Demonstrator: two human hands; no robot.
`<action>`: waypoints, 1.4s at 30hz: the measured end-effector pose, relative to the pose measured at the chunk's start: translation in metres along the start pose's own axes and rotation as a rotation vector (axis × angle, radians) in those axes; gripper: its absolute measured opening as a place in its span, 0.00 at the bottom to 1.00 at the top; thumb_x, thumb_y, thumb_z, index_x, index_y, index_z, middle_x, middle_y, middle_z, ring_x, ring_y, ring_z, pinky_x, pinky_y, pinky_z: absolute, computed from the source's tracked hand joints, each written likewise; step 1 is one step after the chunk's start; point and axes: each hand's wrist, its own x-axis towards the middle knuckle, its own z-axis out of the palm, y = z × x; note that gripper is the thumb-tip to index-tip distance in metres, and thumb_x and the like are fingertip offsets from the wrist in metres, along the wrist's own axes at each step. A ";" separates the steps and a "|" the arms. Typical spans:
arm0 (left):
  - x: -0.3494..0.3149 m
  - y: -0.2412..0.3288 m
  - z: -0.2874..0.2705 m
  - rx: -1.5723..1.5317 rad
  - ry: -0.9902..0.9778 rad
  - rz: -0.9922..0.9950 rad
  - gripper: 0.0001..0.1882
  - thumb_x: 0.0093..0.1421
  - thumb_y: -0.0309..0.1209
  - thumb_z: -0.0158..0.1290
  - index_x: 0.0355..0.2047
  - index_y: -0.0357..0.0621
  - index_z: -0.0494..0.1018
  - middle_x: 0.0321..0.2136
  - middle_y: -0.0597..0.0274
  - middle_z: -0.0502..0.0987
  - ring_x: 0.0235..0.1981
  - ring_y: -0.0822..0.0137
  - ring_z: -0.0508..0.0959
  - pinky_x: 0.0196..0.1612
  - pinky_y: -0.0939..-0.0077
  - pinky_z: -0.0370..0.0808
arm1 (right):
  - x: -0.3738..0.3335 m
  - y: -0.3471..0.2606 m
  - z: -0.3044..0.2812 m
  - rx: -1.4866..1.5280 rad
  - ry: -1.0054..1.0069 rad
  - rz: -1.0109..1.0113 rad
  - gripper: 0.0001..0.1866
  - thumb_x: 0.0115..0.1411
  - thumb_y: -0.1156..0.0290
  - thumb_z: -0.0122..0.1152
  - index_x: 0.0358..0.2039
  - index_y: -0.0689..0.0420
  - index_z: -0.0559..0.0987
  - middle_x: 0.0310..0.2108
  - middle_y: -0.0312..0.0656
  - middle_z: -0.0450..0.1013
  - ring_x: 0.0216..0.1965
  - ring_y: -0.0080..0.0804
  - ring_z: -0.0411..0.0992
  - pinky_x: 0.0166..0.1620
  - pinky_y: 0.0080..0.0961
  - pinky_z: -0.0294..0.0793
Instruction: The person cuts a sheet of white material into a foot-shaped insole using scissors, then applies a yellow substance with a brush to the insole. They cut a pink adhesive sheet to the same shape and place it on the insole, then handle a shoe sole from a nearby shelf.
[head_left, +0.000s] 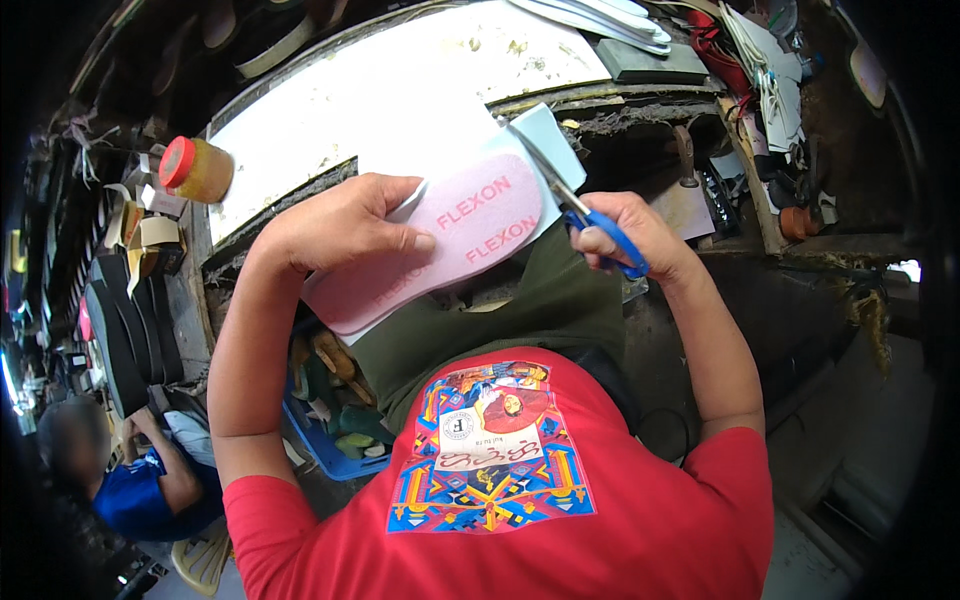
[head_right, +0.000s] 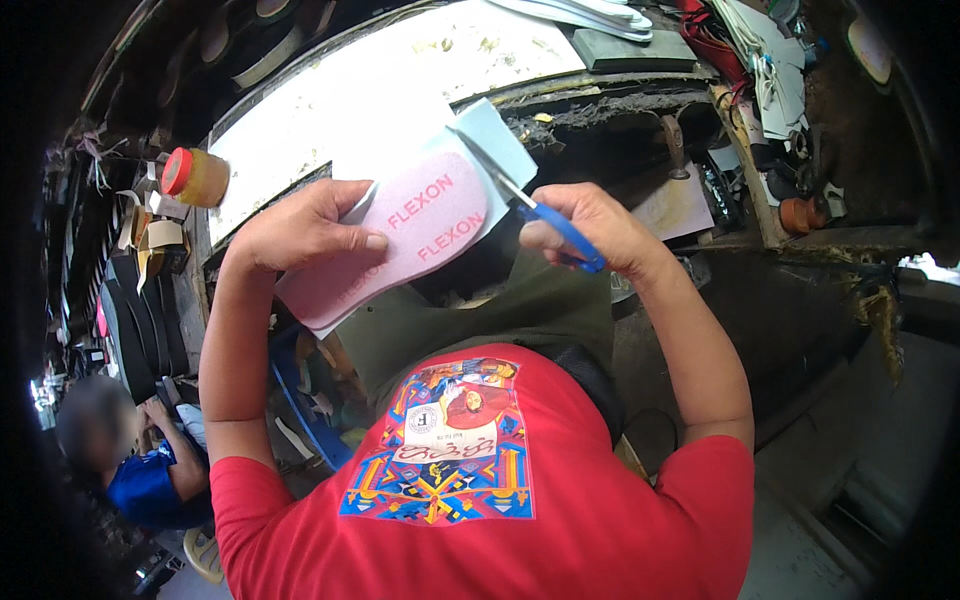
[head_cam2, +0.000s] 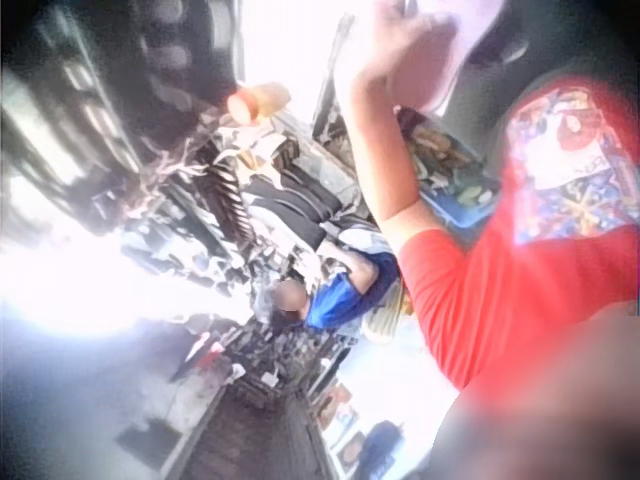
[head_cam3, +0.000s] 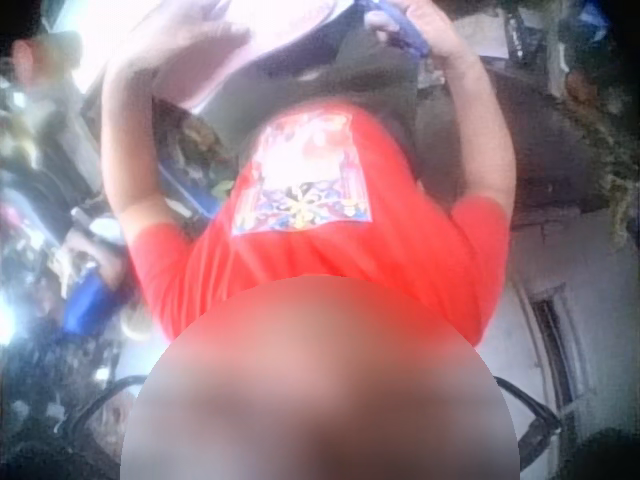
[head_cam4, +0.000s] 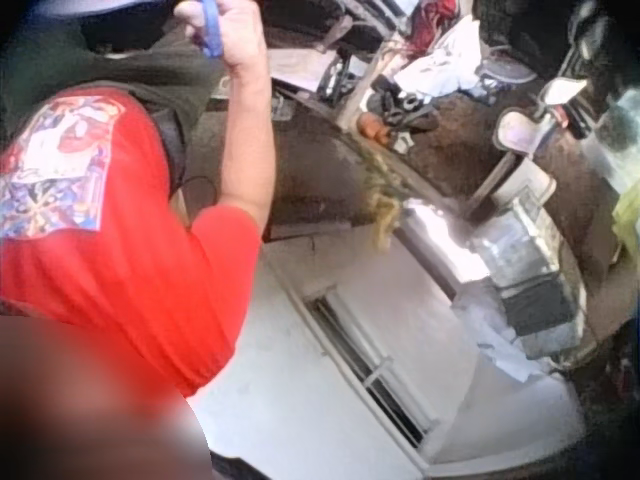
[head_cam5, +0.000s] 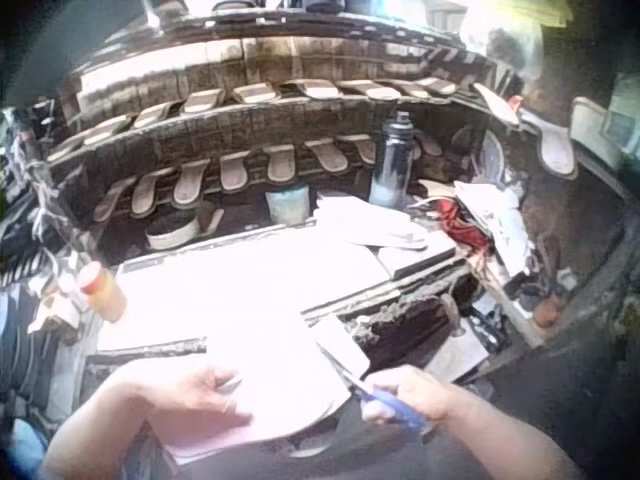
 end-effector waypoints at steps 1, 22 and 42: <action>-0.002 -0.001 0.000 0.006 0.063 0.003 0.23 0.61 0.33 0.65 0.53 0.35 0.76 0.40 0.63 0.83 0.41 0.75 0.78 0.51 0.73 0.76 | 0.000 0.001 -0.003 -0.009 0.012 -0.038 0.09 0.60 0.67 0.67 0.27 0.56 0.77 0.19 0.32 0.72 0.18 0.16 0.69 0.21 0.16 0.66; 0.009 -0.100 0.062 -1.201 0.567 -0.013 0.23 0.68 0.42 0.58 0.54 0.39 0.71 0.44 0.57 0.81 0.40 0.64 0.83 0.41 0.67 0.83 | -0.035 0.070 0.059 0.110 -0.180 0.308 0.20 0.66 0.54 0.65 0.46 0.57 0.77 0.35 0.38 0.77 0.37 0.23 0.76 0.38 0.22 0.77; 0.048 -0.071 0.107 -1.168 0.577 0.231 0.18 0.64 0.24 0.59 0.52 0.34 0.70 0.41 0.55 0.80 0.38 0.65 0.85 0.34 0.70 0.86 | -0.006 0.063 0.101 0.296 0.146 0.125 0.27 0.66 0.42 0.62 0.33 0.58 0.78 0.20 0.36 0.73 0.20 0.20 0.72 0.21 0.17 0.71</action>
